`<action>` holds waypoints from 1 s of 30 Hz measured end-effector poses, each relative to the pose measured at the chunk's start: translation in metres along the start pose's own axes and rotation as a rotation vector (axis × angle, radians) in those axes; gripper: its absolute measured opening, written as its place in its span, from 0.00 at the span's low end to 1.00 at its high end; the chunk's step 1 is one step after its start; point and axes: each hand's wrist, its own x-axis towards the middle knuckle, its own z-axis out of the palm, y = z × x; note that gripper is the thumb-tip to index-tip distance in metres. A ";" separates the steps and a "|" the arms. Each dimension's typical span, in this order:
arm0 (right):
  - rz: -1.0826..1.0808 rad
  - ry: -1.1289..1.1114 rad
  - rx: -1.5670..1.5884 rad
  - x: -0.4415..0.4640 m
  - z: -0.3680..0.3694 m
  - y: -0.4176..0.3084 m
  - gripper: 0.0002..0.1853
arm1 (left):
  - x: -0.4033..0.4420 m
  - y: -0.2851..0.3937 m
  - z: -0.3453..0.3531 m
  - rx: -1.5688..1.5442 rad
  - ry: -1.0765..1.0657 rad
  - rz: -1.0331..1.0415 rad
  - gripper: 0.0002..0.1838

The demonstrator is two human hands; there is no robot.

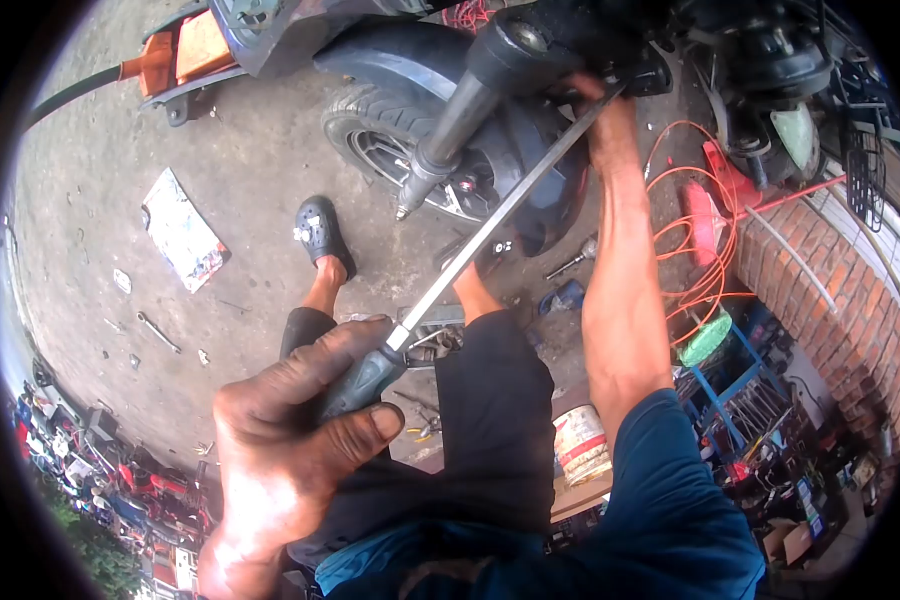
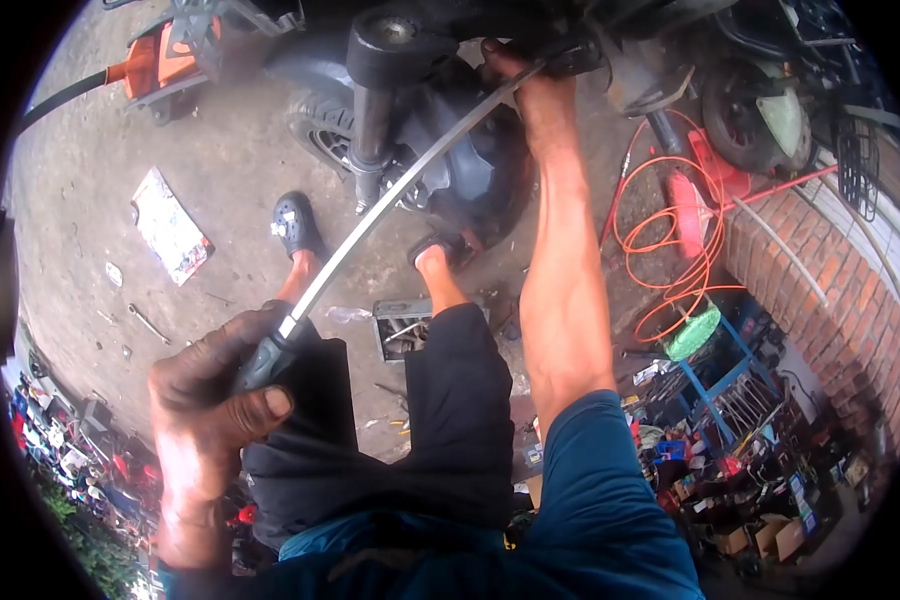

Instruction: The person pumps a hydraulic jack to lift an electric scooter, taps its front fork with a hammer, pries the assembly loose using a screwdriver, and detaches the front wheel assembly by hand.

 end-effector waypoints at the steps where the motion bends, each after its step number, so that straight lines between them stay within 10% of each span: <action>1: -0.017 -0.001 0.019 0.001 0.001 -0.001 0.07 | 0.000 -0.008 0.003 -0.036 -0.005 0.072 0.23; 30: -0.231 -0.013 -0.137 0.025 -0.013 0.037 0.18 | -0.020 -0.067 0.062 -0.094 0.006 0.115 0.25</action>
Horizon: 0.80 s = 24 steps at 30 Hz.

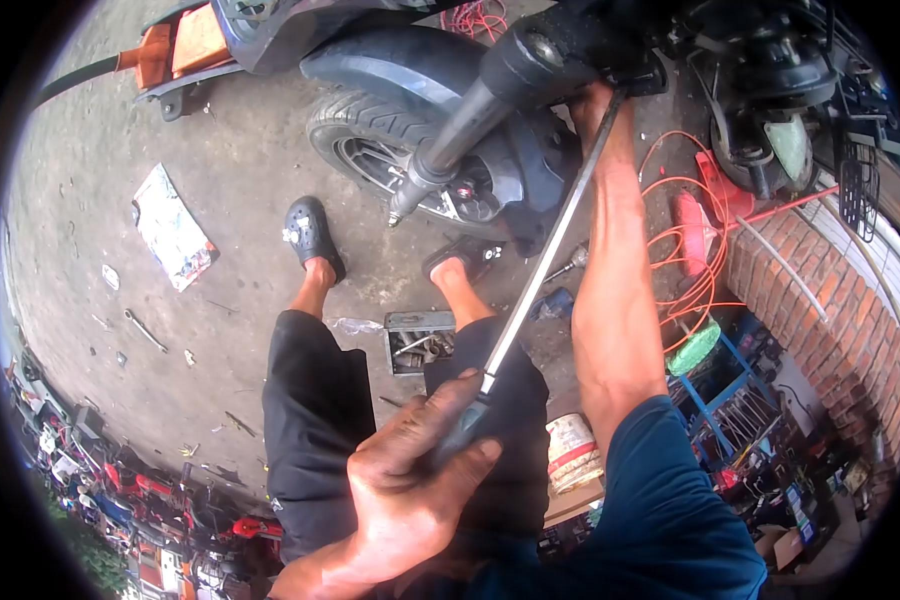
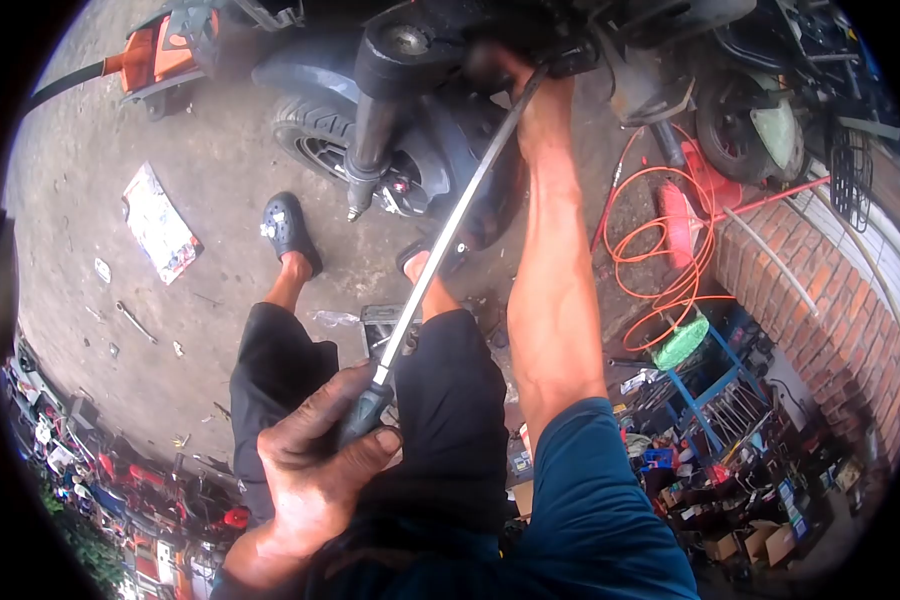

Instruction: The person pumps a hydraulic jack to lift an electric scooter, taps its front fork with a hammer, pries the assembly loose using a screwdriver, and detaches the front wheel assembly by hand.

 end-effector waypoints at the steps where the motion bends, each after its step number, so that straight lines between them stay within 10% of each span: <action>1: 0.048 0.008 0.009 -0.002 -0.002 0.002 0.18 | 0.003 0.001 -0.003 0.018 -0.011 0.030 0.25; 16: 0.430 -0.269 0.049 -0.007 -0.016 -0.002 0.29 | 0.020 0.115 -0.072 1.016 -0.137 0.237 0.28; 24: 0.552 -0.305 0.213 0.003 -0.019 0.019 0.28 | -0.052 0.021 -0.058 0.533 0.009 -0.038 0.27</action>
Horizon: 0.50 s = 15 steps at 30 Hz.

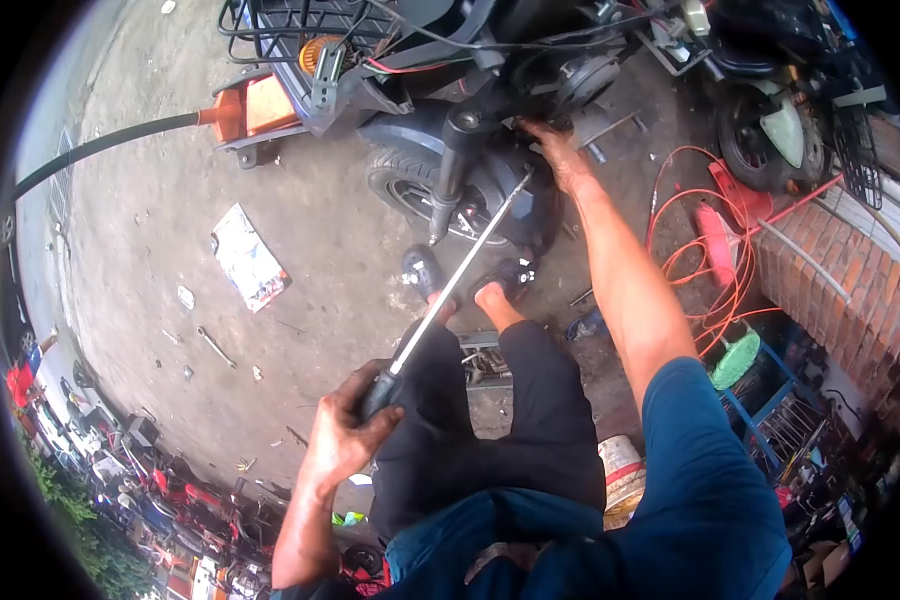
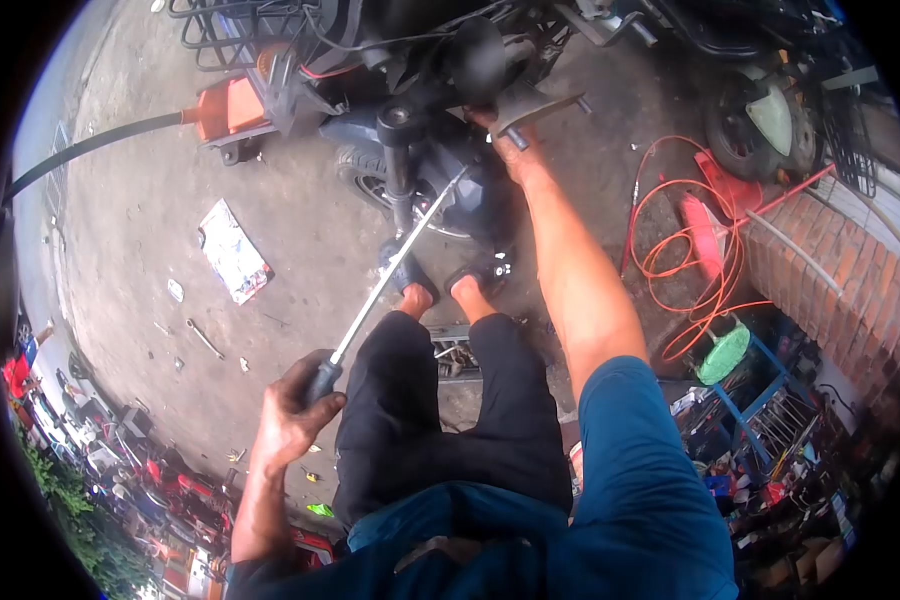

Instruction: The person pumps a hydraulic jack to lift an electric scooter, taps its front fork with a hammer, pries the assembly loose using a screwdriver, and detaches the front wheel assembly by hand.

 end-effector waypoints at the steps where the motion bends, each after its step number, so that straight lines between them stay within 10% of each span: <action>1: 0.053 -0.054 0.014 -0.008 0.004 0.003 0.28 | -0.005 -0.013 0.018 -0.168 0.005 -0.062 0.27; 15: -0.023 -0.228 -0.400 -0.027 -0.017 -0.051 0.28 | -0.037 0.003 0.194 -0.358 0.260 -0.183 0.19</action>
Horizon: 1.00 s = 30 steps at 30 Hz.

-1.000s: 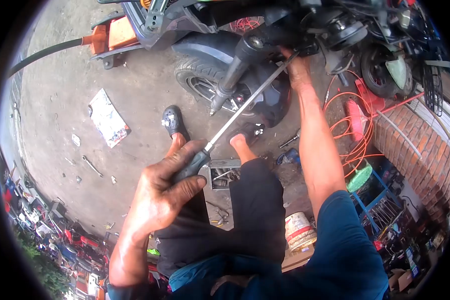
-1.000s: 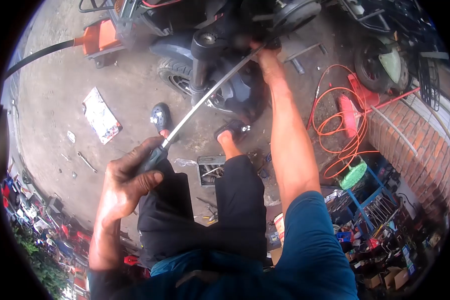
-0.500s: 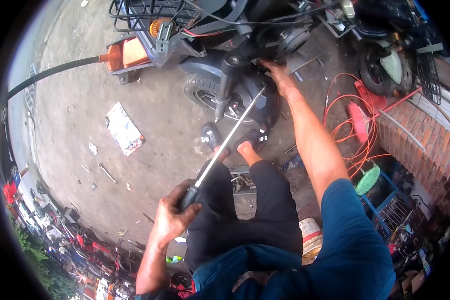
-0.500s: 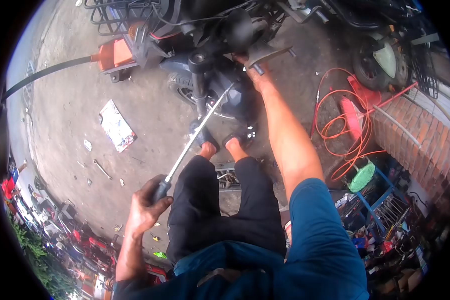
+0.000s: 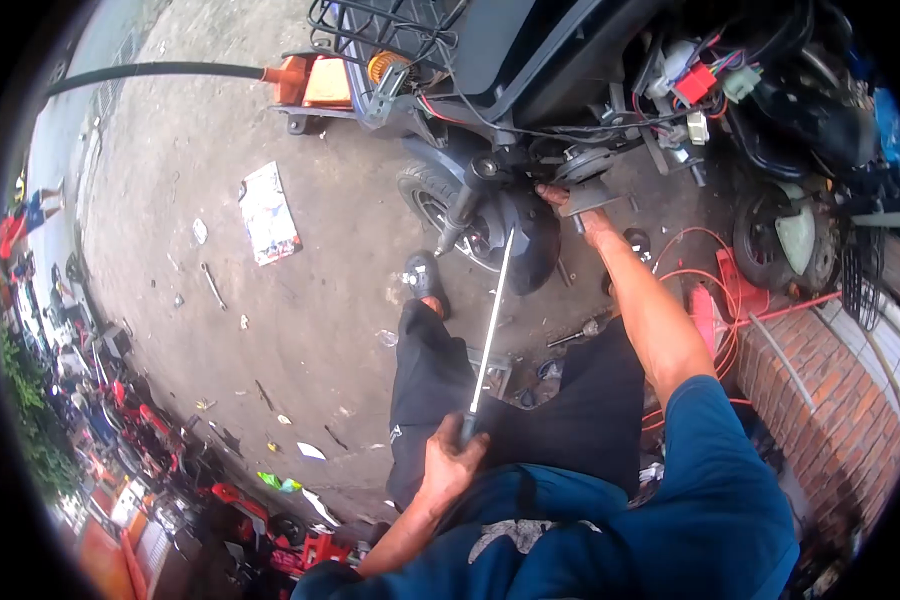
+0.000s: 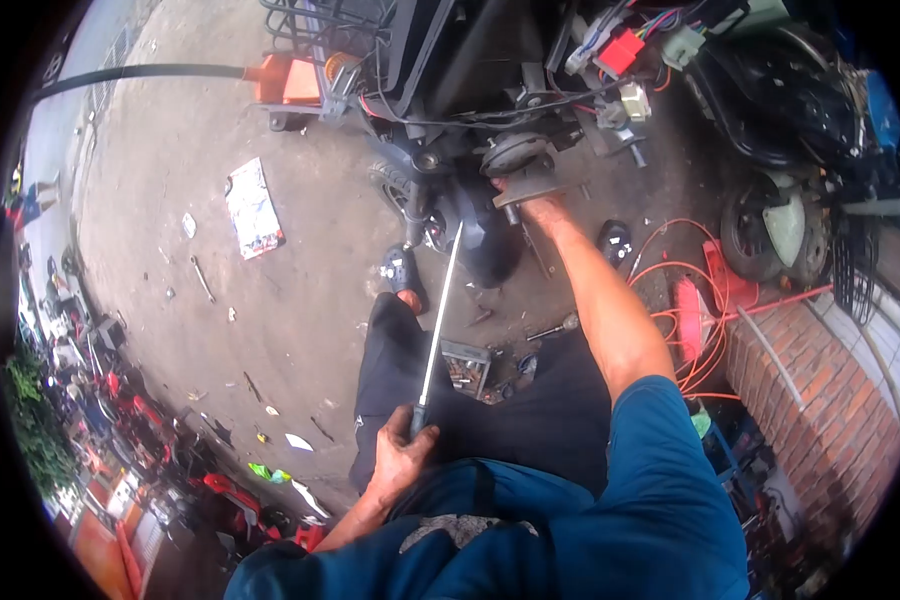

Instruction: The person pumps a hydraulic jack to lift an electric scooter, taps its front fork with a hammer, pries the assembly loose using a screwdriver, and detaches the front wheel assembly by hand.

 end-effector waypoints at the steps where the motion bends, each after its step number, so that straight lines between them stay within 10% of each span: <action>1: -0.020 -0.067 -0.065 -0.007 -0.006 -0.011 0.27 | -0.005 -0.002 0.019 -0.063 0.053 -0.028 0.18; 9: -0.717 -0.380 -0.712 0.031 -0.038 0.034 0.24 | -0.019 0.026 0.227 -0.666 0.374 -0.149 0.16; 21: -0.395 -0.411 -0.251 -0.026 -0.054 -0.001 0.38 | 0.113 0.008 0.312 -0.492 0.697 0.397 0.23; 24: -0.180 -0.766 -0.123 -0.104 -0.078 0.014 0.42 | 0.128 0.000 0.290 -0.521 0.622 0.512 0.24; 30: -0.398 -1.074 -0.293 -0.105 -0.064 0.048 0.18 | 0.162 -0.023 0.235 0.047 0.319 0.738 0.31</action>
